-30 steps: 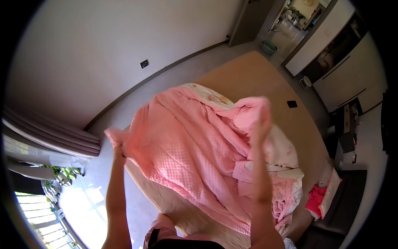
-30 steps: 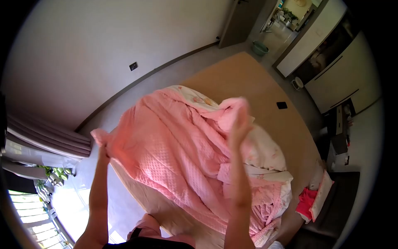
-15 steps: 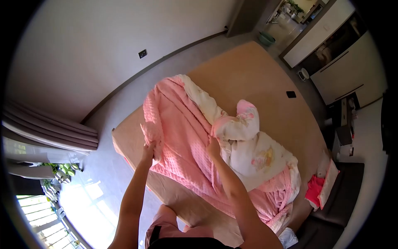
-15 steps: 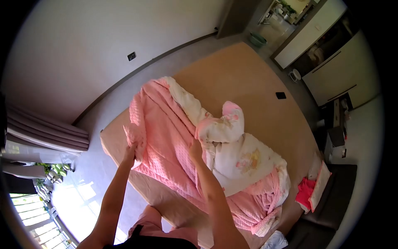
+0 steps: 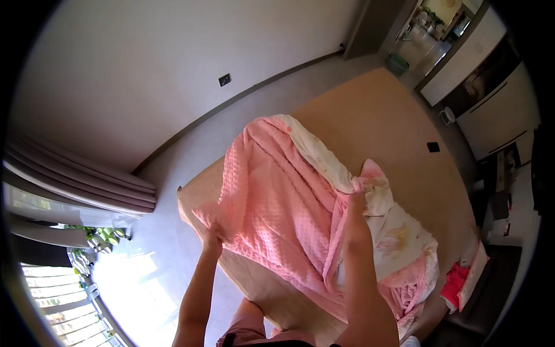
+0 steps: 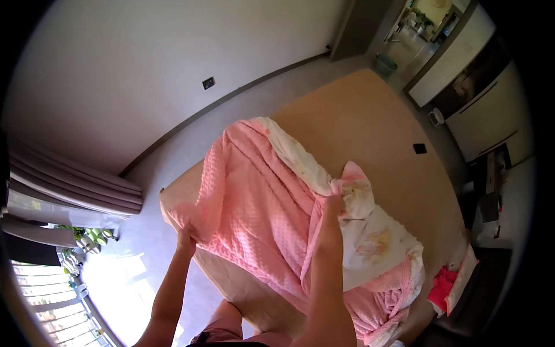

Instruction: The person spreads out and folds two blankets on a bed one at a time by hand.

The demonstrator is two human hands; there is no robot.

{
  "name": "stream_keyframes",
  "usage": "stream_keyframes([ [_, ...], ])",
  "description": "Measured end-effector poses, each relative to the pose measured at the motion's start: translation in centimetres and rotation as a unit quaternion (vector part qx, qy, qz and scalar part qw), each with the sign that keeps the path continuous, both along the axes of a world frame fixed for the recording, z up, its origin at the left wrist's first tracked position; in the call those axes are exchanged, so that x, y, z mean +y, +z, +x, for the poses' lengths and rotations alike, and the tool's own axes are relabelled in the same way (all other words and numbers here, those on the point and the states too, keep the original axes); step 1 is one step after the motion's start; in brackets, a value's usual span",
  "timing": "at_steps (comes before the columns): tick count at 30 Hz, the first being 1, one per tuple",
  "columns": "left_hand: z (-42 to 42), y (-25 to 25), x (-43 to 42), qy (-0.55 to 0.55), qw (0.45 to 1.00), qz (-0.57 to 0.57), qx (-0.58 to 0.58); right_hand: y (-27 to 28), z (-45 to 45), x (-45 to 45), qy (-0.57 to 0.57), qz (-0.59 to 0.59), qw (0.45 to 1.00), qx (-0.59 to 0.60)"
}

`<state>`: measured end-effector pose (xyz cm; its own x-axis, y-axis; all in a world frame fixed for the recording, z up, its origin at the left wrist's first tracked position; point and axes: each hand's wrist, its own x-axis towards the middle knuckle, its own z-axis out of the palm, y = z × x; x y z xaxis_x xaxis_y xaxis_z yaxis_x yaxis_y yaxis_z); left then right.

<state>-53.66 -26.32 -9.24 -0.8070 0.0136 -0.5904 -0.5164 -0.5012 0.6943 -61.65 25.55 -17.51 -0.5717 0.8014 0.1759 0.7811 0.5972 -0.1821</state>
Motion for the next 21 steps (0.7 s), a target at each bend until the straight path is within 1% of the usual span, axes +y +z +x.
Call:
stream_keyframes([
  [1,-0.3,0.8,0.7,-0.012,0.999,0.034,0.002,1.3,-2.1,1.0,0.124,-0.041,0.988,0.08],
  [2,-1.4,3.5,2.7,0.053,0.999,0.01,-0.004,5.2,-4.1,0.6,0.242,-0.092,0.956,0.137],
  [3,-2.1,5.9,4.7,0.111,0.994,-0.005,-0.008,9.5,-7.4,-2.0,0.232,-0.283,0.892,0.265],
  [4,-2.4,5.7,5.2,0.076,0.995,-0.037,0.061,17.4,-10.4,-6.6,0.194,-0.445,0.78,0.395],
  [5,-2.7,4.4,5.8,0.076,0.995,-0.037,0.061,20.1,-10.0,-9.0,0.163,-0.563,0.675,0.448],
  [6,-2.5,3.9,6.6,0.048,0.989,-0.084,0.116,28.9,-8.9,-16.3,0.358,-0.514,0.628,0.462],
  [7,-2.5,4.0,7.2,0.035,0.983,-0.107,0.143,32.8,-7.5,-20.0,0.431,-0.497,0.604,0.449],
  [8,-2.6,4.1,7.8,0.022,0.976,-0.131,0.17,34.2,-6.1,-21.7,0.468,-0.493,0.597,0.425],
  [9,-3.3,4.7,8.3,0.041,0.99,-0.029,0.135,34.2,-4.7,-22.9,0.476,-0.499,0.617,0.377],
  [10,-3.9,5.6,8.7,0.059,0.991,0.074,0.099,32.3,-3.2,-23.7,0.464,-0.503,0.662,0.307],
  [11,-4.5,6.8,9.0,0.065,0.99,0.075,0.1,29.6,-1.1,-24.5,0.45,-0.502,0.702,0.229],
  [12,-4.4,8.4,8.3,0.1,0.979,0.165,0.069,23.6,1.8,-26.5,0.494,-0.337,0.725,0.342],
  [13,-4.5,9.7,7.8,0.129,0.957,0.255,0.038,21.2,4.3,-25.5,0.502,-0.405,0.74,0.191],
  [14,-4.9,10.8,8.1,0.13,0.958,0.255,0.038,22.5,4.5,-24.9,0.414,-0.487,0.768,-0.051],
  [16,-4.2,12.9,6.4,0.191,0.94,0.258,0.114,21.0,11.4,-24.7,0.589,-0.366,0.719,0.044],
  [17,-3.7,11.7,5.8,0.197,0.939,0.26,0.111,19.4,13.2,-23.8,0.63,-0.332,0.702,-0.021],
  [18,-4.3,9.6,5.3,0.138,0.981,0.1,0.093,17.8,13.5,-23.2,0.665,-0.295,0.681,-0.08],
  [19,-4.4,9.6,5.3,0.075,0.993,-0.061,0.07,17.9,13.9,-23.2,0.664,-0.295,0.682,-0.083],
  [20,-3.5,9.6,6.5,0.056,0.989,-0.122,0.062,18.3,13.9,-23.1,0.666,-0.235,0.707,-0.033],
  [21,-2.9,9.5,7.2,0.056,0.989,-0.122,0.062,18.2,14.0,-23.7,0.667,-0.184,0.722,0.015],
])
